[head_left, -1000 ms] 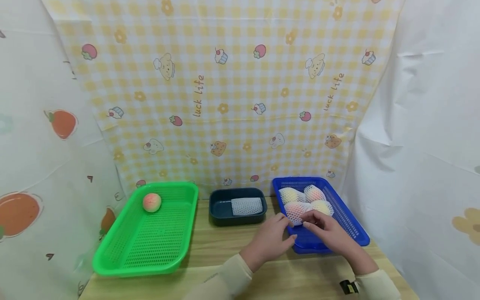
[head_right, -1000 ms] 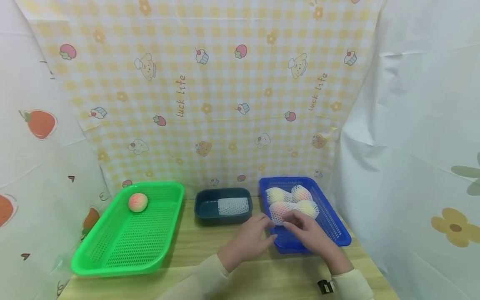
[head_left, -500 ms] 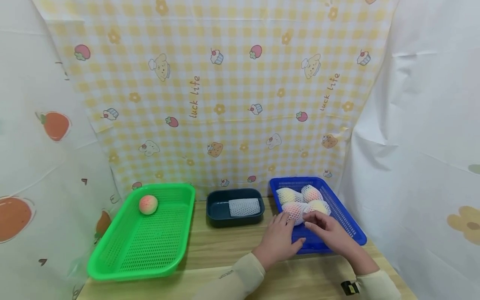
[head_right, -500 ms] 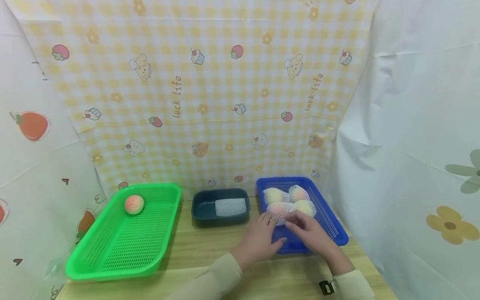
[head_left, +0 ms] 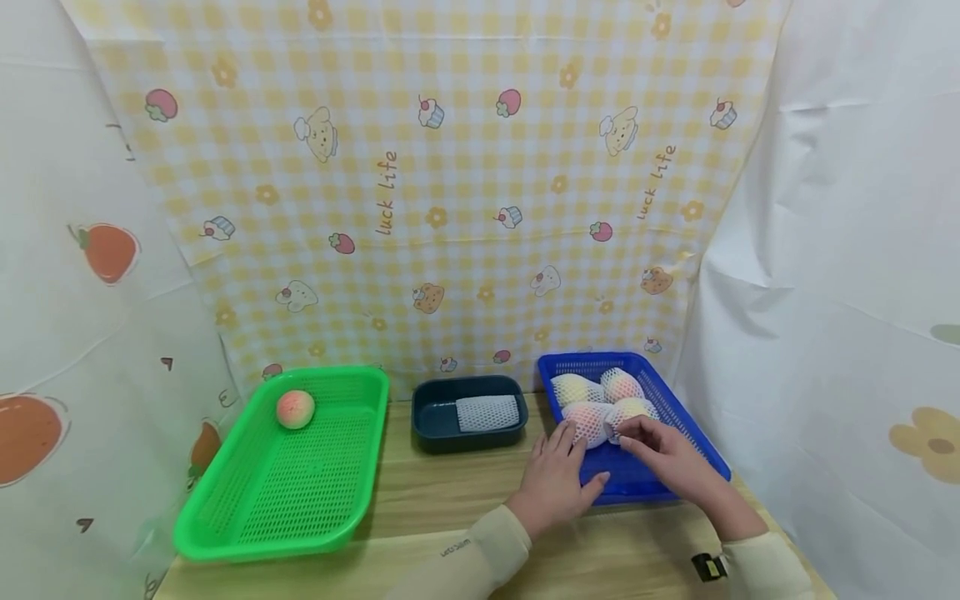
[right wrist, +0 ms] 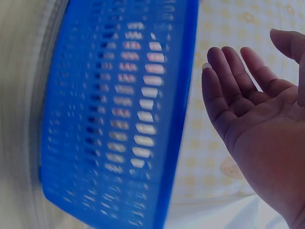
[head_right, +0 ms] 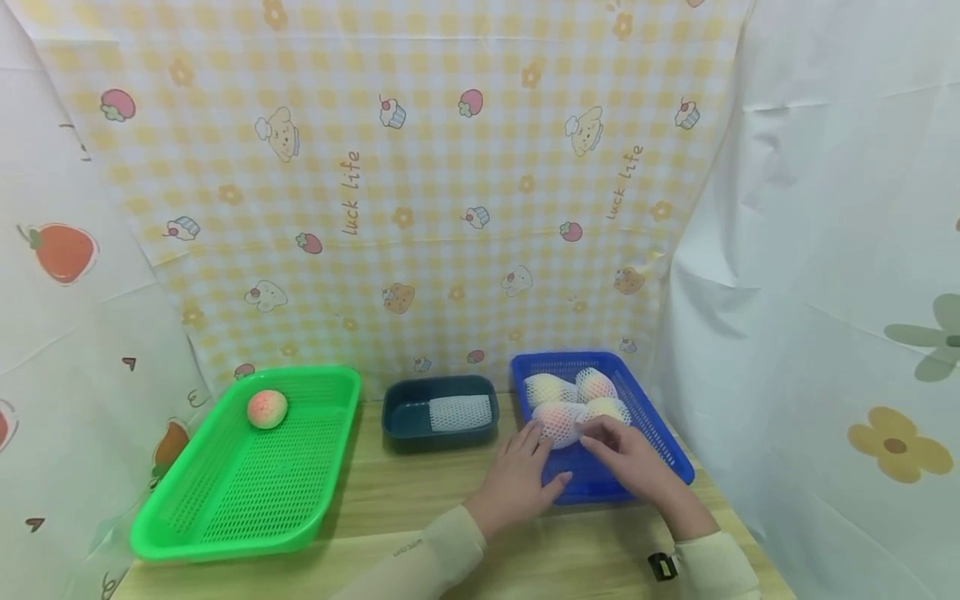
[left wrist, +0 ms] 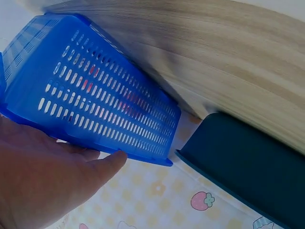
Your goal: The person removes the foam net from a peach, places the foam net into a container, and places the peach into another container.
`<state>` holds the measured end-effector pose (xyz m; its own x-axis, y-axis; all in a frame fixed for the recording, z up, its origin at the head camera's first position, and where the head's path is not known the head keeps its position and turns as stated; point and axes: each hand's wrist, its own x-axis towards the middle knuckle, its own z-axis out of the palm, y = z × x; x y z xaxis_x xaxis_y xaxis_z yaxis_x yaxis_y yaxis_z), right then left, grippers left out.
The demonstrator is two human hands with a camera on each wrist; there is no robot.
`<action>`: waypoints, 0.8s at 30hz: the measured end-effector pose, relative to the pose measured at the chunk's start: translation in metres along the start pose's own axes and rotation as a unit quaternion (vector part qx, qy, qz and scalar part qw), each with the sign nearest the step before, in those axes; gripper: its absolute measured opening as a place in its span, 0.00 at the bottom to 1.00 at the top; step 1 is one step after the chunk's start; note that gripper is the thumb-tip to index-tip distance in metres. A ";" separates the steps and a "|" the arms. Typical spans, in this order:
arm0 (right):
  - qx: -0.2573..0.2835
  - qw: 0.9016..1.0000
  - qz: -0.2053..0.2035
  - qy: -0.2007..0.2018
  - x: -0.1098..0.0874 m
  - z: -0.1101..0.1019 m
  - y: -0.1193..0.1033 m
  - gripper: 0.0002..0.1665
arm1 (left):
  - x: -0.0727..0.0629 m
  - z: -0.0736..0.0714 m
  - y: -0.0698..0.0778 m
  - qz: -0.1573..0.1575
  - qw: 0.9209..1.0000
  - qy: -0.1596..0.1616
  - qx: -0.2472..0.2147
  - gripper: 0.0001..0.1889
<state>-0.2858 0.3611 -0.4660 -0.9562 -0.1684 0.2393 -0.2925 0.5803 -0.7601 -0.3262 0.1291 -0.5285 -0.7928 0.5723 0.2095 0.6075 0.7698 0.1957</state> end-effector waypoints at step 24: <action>-0.381 0.921 -0.039 -0.066 0.072 -0.041 0.039 0.49 | 0.002 0.004 -0.002 -0.003 1.000 -0.003 -0.002 0.43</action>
<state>-0.3657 0.4041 -0.4541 -0.9402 -0.2995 0.1619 -0.3160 0.9447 -0.0873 -0.3290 0.1299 -0.5323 -0.7965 0.5700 0.2019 0.6032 0.7720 0.2004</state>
